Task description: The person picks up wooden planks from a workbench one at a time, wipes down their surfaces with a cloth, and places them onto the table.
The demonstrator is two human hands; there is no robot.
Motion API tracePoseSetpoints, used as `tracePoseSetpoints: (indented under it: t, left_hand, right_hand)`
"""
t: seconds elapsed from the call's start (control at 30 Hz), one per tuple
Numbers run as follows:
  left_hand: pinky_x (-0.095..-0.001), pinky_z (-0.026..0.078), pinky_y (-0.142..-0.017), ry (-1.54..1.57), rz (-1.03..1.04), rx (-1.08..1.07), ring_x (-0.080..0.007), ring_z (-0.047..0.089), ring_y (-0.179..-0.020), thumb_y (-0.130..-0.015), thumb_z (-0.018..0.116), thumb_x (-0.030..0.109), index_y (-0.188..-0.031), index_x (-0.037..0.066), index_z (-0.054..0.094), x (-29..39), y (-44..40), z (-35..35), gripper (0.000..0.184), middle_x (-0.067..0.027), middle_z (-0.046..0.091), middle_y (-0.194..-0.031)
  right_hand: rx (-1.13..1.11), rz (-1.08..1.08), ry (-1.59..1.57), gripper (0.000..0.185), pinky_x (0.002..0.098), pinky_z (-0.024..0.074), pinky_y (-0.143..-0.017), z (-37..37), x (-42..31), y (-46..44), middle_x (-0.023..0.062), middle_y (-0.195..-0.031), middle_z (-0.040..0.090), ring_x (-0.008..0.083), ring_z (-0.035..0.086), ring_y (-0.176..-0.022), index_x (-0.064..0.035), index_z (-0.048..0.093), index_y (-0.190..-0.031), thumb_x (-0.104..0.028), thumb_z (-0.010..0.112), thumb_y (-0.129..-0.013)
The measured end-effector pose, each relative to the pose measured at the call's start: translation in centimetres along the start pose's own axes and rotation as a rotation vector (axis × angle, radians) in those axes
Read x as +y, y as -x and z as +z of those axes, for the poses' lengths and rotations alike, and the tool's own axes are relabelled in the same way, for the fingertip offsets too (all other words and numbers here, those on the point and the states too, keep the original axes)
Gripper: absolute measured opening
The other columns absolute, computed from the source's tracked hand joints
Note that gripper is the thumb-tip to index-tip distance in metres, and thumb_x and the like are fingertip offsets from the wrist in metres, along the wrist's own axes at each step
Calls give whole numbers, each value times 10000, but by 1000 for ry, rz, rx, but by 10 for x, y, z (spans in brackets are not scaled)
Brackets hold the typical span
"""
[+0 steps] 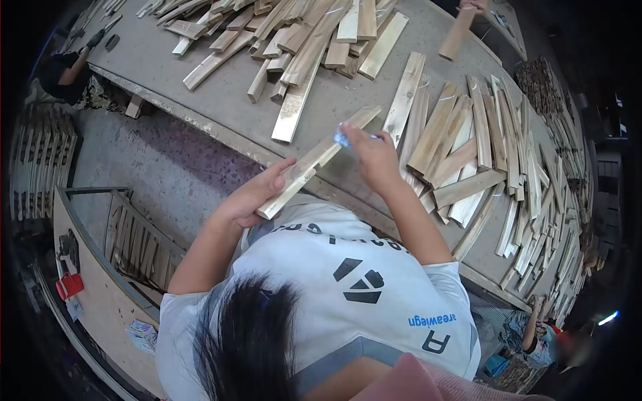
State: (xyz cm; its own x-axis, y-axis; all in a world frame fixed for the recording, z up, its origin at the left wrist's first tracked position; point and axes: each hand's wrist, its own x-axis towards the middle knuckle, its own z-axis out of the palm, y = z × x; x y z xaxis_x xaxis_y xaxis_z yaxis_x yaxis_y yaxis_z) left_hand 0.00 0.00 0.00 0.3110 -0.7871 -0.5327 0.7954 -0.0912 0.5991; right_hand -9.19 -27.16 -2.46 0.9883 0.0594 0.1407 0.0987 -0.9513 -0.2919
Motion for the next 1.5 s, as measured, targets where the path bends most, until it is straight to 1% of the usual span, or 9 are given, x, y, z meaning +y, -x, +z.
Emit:
tracePoseSetpoints:
  t: [0.17, 0.67, 0.77, 0.97, 1.03, 1.17, 1.37, 1.43, 1.5]
  left_hand:
    - [-222, 404, -524, 19, -34, -72, -69, 499, -661, -736, 815, 606, -1586, 134, 265, 2, 10, 14, 1117, -9, 550, -929]
    - [-229, 363, -545, 504, -181, -245, -80, 439, -561, -889, 738, 242, -1093, 102, 517, 9, 4, 29, 331, -5, 484, -725]
    - [-232, 357, -535, 512, -194, -48, -85, 432, -565, -863, 679, 146, -1130, 105, 484, 5, 1, 23, 333, -3, 457, -698]
    - [-238, 372, -531, 501, -209, -191, -89, 422, -560, -857, 650, 145, -1161, 99, 453, 4, -3, 29, 365, -8, 459, -707]
    - [-240, 379, -532, 508, -228, -194, -87, 415, -554, -853, 652, 156, -1172, 103, 452, 1, -6, 26, 381, -7, 449, -713]
    - [-239, 379, -529, 568, -212, -280, -81, 416, -559, -859, 656, 174, -1132, 96, 471, 7, -6, 30, 340, -4, 439, -708]
    - [-231, 379, -523, 596, -242, -190, -72, 411, -550, -896, 644, 255, -1380, 67, 451, -6, -10, 13, 554, -2, 441, -702]
    - [-227, 370, -504, 656, -202, -339, -67, 394, -521, -927, 611, 333, -1475, 62, 391, -2, -8, 19, 650, -4, 443, -693]
    - [-224, 362, -485, 657, -207, -333, -64, 372, -491, -956, 575, 427, -1463, 66, 403, 3, -7, 22, 646, -3, 443, -685]
  right_hand:
    - [184, -416, -367, 509, 465, 459, -974, -18, -54, 16, 87, -1331, 662, 179, 658, -1179, -142, 608, -1344, -34, 590, -847]
    - [412, -62, -131, 535, 434, 435, -927, 11, -40, 7, 77, -1247, 708, 226, 683, -1122, -76, 593, -1353, 41, 493, -841]
    - [448, -365, -303, 520, 412, 407, -950, 9, -53, 6, 81, -1226, 714, 246, 696, -1066, -90, 589, -1358, 39, 472, -869]
    - [396, 134, -219, 557, 420, 379, -980, 22, -24, -15, 62, -1304, 686, 190, 646, -1223, -222, 543, -1419, 8, 522, -913]
    - [500, -386, -272, 598, 417, 362, -975, 19, -42, -9, 61, -1329, 672, 240, 666, -1166, -196, 478, -1471, 33, 466, -918]
    - [415, 218, -321, 575, 426, 358, -968, 33, 4, -29, 44, -1365, 651, 188, 634, -1228, -221, 521, -1441, 17, 478, -920]
    - [321, -437, -339, 481, 424, 338, -986, 12, -36, -16, 36, -1381, 631, 211, 624, -1225, -187, 561, -1410, -137, 547, -931]
    - [-8, 404, -773, 465, 437, 349, -1001, 12, 2, -41, 33, -1274, 684, 166, 609, -1260, -229, 556, -1393, -81, 466, -961]
    - [332, 273, -353, 445, 465, 349, -1014, 41, 14, -35, 33, -1239, 695, 154, 592, -1288, -244, 564, -1390, -95, 446, -988]
